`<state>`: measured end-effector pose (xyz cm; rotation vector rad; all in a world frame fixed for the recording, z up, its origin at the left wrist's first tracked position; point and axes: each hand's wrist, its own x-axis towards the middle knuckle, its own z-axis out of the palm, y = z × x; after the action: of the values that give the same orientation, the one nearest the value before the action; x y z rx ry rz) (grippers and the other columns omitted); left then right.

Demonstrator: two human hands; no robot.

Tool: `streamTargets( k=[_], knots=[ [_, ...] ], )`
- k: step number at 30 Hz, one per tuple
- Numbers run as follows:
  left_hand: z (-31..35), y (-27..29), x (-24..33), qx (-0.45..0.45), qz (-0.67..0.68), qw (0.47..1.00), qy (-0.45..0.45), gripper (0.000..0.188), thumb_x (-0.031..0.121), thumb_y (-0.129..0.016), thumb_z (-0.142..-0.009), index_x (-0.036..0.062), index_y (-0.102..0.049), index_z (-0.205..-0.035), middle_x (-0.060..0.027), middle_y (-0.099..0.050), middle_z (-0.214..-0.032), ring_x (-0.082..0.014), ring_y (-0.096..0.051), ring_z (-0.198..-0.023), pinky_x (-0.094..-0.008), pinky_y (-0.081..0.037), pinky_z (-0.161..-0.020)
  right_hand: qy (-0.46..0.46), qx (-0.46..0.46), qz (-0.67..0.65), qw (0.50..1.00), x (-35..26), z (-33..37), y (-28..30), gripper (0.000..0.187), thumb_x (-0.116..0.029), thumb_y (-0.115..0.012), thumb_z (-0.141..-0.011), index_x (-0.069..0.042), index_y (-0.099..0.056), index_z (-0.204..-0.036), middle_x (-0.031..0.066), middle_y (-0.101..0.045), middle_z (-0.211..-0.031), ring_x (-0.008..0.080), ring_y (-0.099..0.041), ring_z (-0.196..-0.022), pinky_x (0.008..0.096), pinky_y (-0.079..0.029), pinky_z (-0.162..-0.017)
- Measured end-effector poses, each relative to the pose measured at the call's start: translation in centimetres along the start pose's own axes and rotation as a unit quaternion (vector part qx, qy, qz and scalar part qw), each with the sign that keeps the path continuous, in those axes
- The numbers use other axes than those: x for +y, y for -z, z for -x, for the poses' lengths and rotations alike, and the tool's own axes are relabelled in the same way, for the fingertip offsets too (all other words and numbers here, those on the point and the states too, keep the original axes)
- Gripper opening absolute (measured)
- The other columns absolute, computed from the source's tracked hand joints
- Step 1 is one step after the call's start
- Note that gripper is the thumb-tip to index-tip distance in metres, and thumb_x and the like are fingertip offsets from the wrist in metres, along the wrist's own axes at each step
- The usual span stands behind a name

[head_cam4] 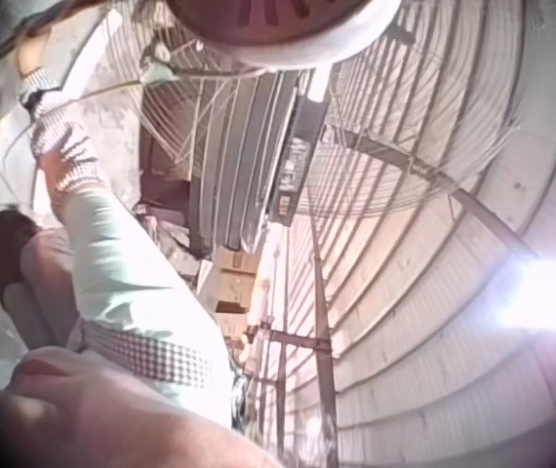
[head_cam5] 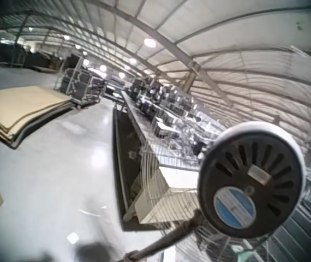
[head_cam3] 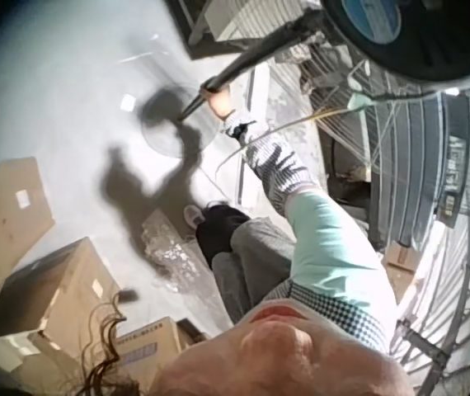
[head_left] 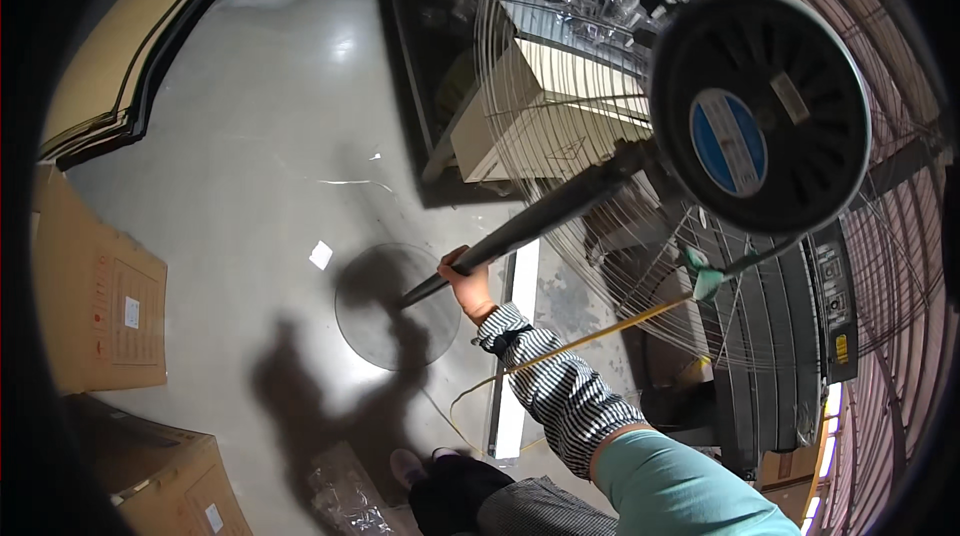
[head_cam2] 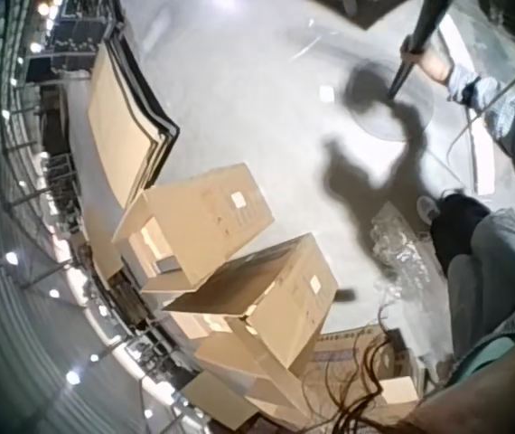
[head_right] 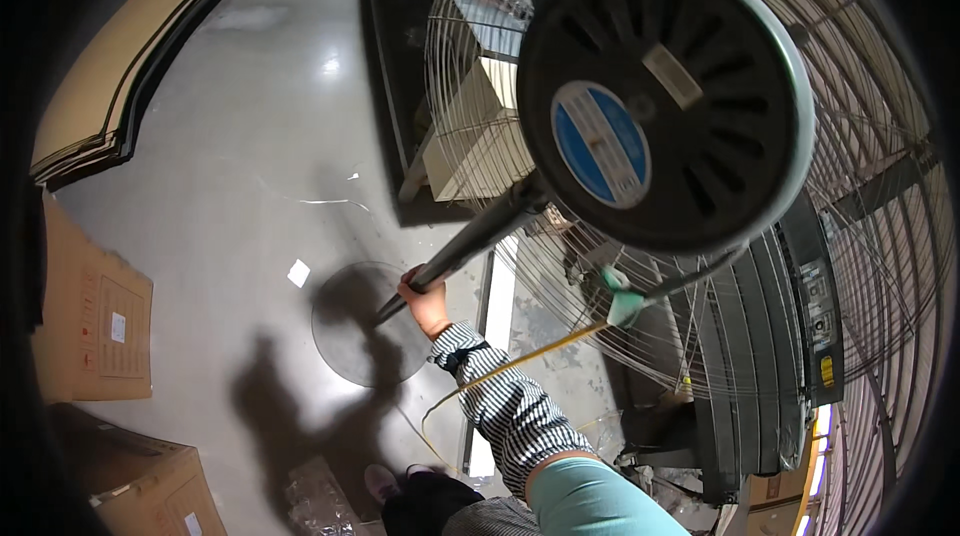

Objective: Placing long architectural components into protective plastic sleeves and stacking them.

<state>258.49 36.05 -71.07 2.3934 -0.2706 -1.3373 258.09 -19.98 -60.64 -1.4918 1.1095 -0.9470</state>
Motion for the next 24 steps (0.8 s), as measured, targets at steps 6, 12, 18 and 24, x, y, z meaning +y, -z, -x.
streamTargets(
  k=[6,12,18,24],
  knots=[
    [0.6,-0.5,-0.9,-0.009,0.001,1.0,0.014,0.037,0.013,-0.065,-0.091,0.002,-0.059,-0.125,-0.0165,-0.066,-0.118,-0.0291,-0.067,-0.101,-0.0409,-0.053,-0.082,-0.019,-0.04,-0.055,0.998,0.9,-0.2,0.3,0.021,0.008,-0.068,-0.078,-0.005,-0.056,-0.088,0.0039,-0.061,-0.085,0.0157,-0.06,-0.084,0.0309,-0.049,-0.078],
    [4.8,0.4,-7.6,-0.007,-0.007,1.0,0.006,0.038,0.013,-0.065,-0.09,0.002,-0.058,-0.126,-0.0156,-0.066,-0.119,-0.0291,-0.068,-0.1,-0.0405,-0.054,-0.081,0.005,-0.105,0.139,0.985,2.1,1.7,2.6,0.058,-0.016,-0.081,-0.08,-0.001,-0.055,-0.129,0.0152,-0.064,-0.121,0.0251,-0.06,-0.115,0.0382,-0.049,-0.097],
    [7.2,-6.3,-14.4,-0.046,-0.023,0.999,0.016,0.039,0.013,-0.066,-0.09,0.0021,-0.057,-0.126,-0.0148,-0.066,-0.119,-0.0291,-0.068,-0.099,-0.0401,-0.054,-0.08,-0.271,0.03,0.303,0.913,18.3,19.3,27.8,0.064,-0.012,-0.076,-0.085,0.006,-0.043,-0.138,0.0184,-0.063,-0.118,0.0253,-0.063,-0.104,0.0352,-0.055,-0.086],
    [5.0,-14.0,-25.0,-0.059,-0.069,0.995,0.027,0.04,0.012,-0.067,-0.089,0.0022,-0.056,-0.127,-0.0139,-0.066,-0.12,-0.029,-0.069,-0.099,-0.0397,-0.055,-0.078,-0.453,0.076,0.292,0.839,34.9,39.7,33.0,0.1,-0.017,-0.084,-0.078,0.007,-0.019,-0.15,0.0082,-0.058,-0.08,0.0168,-0.055,-0.066,0.0287,-0.049,-0.055]
  ],
)
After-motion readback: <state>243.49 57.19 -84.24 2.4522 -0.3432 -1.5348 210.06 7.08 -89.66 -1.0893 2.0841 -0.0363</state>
